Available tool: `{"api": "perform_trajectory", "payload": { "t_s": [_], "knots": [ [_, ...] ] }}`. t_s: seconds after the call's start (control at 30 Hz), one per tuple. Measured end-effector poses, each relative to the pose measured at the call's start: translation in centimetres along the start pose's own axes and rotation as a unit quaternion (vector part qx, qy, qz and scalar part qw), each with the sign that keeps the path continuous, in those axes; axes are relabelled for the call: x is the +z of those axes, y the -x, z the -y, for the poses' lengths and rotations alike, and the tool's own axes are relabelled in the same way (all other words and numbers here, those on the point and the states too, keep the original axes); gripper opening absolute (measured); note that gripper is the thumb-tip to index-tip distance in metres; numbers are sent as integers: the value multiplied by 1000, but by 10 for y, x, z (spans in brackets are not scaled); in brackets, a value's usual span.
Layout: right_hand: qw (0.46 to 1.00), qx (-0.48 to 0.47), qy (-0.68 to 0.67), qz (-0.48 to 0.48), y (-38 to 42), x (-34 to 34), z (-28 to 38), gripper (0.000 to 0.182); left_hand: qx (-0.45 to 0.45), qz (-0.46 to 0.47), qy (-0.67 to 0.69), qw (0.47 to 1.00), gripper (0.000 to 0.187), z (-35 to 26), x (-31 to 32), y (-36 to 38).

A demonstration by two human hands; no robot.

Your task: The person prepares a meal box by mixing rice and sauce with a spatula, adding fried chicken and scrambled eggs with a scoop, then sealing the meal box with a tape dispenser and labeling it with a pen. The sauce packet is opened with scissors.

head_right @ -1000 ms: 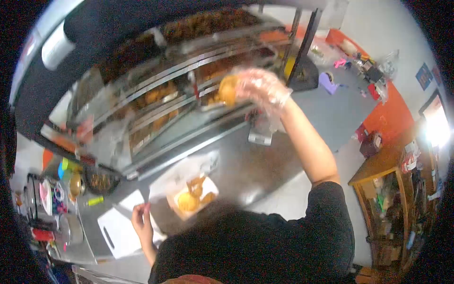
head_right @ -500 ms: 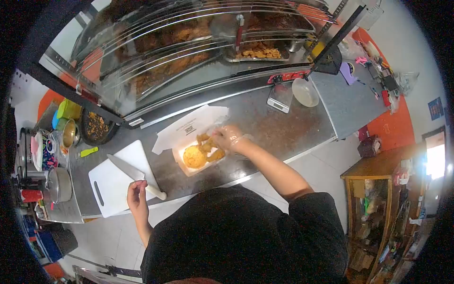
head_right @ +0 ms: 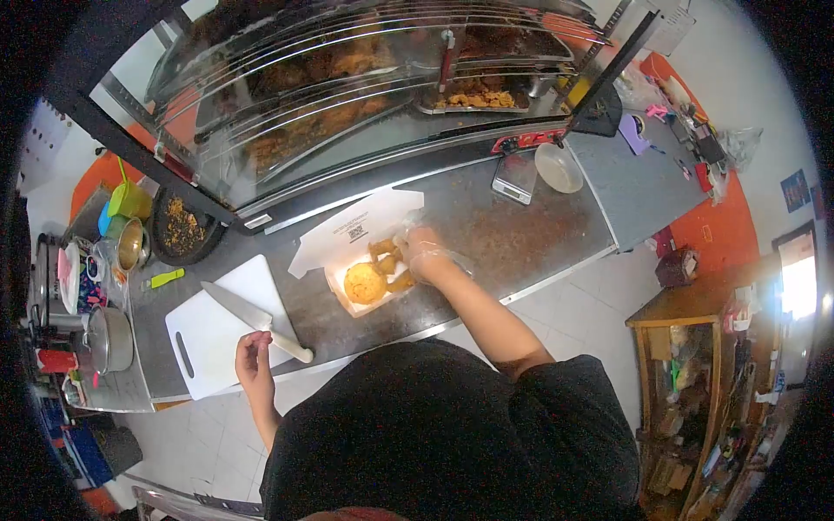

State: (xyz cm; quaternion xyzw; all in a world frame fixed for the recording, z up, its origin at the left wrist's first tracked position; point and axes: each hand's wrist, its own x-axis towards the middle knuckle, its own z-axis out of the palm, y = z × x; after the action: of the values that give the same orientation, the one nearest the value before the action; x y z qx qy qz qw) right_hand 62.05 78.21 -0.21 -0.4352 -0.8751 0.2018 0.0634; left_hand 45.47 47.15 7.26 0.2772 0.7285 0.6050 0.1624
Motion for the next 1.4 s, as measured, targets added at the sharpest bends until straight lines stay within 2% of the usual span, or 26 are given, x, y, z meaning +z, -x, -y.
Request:
{"api": "perform_trajectory", "payload": {
  "t_s": [0.07,0.13,0.27,0.33,0.37,0.43,0.47,0.5,0.53,0.57,0.6,0.63,0.67,0.7,0.73,0.8,0.83,0.93,1.0,1.1,1.23,1.33,1.4],
  "knots": [
    [1000,-6,-10,1,-1,-5,2,19,4,4,0,1000,10,0,-1,-2],
    [993,-10,46,105,-4,-17,7,17,0,18,-1,1000,10,0,-1,-4],
    [993,-56,49,87,-16,-13,2,16,13,34,-9,999,10,2,-1,-7],
    [983,-100,90,122,-13,-30,14,16,10,40,-11,999,10,4,-2,-9],
    [984,-96,90,117,-14,-25,10,16,15,44,-10,999,10,5,-1,-10],
    [995,-72,67,18,-18,-11,1,16,14,41,9,999,10,8,-2,-9],
    [995,-71,69,12,-17,-17,-1,16,20,43,12,999,10,9,-4,-9],
    [989,-117,-35,-84,-15,-25,-5,16,21,43,6,999,10,10,-6,-8],
    [960,-164,-136,-180,-16,-32,-7,17,24,41,2,999,10,11,-8,-8],
    [873,-21,-458,-167,-10,-54,10,18,26,35,11,999,8,12,-9,-7],
    [853,-45,-458,-246,-31,-65,8,18,32,33,15,999,8,13,-11,-6],
    [865,-55,-403,-294,-46,-83,0,15,27,28,6,999,8,15,-13,-6],
    [862,-48,-420,-280,-58,-108,0,18,20,24,-5,1000,7,16,-15,-3],
    [877,-33,-378,-294,-55,-145,16,17,33,15,-25,999,7,15,-15,-1],
    [870,-75,-388,-296,-76,-156,10,18,41,9,-24,999,7,15,-15,2],
    [876,-121,-253,-392,-99,-186,12,19,37,-20,-23,999,7,11,-13,8],
    [832,-174,-217,-480,-111,-192,10,15,35,-37,-21,998,7,7,-10,12],
    [816,-170,-198,-515,-117,-204,13,10,35,-69,-23,997,8,4,1,23],
    [786,-192,-157,-566,-127,-200,12,9,36,-90,-23,995,8,-1,12,28],
    [773,-241,-116,-575,-131,-203,12,9,-4,-84,-13,996,8,-2,32,31],
    [785,-266,-83,-553,-130,-211,11,10,1,-51,-26,998,8,-21,67,24],
    [797,-259,-56,-542,-130,-219,6,13,16,-40,-45,998,8,-35,93,18],
    [793,-263,-35,-548,-127,-229,-3,15,60,-43,-44,996,9,-43,106,17]
  ]
}}
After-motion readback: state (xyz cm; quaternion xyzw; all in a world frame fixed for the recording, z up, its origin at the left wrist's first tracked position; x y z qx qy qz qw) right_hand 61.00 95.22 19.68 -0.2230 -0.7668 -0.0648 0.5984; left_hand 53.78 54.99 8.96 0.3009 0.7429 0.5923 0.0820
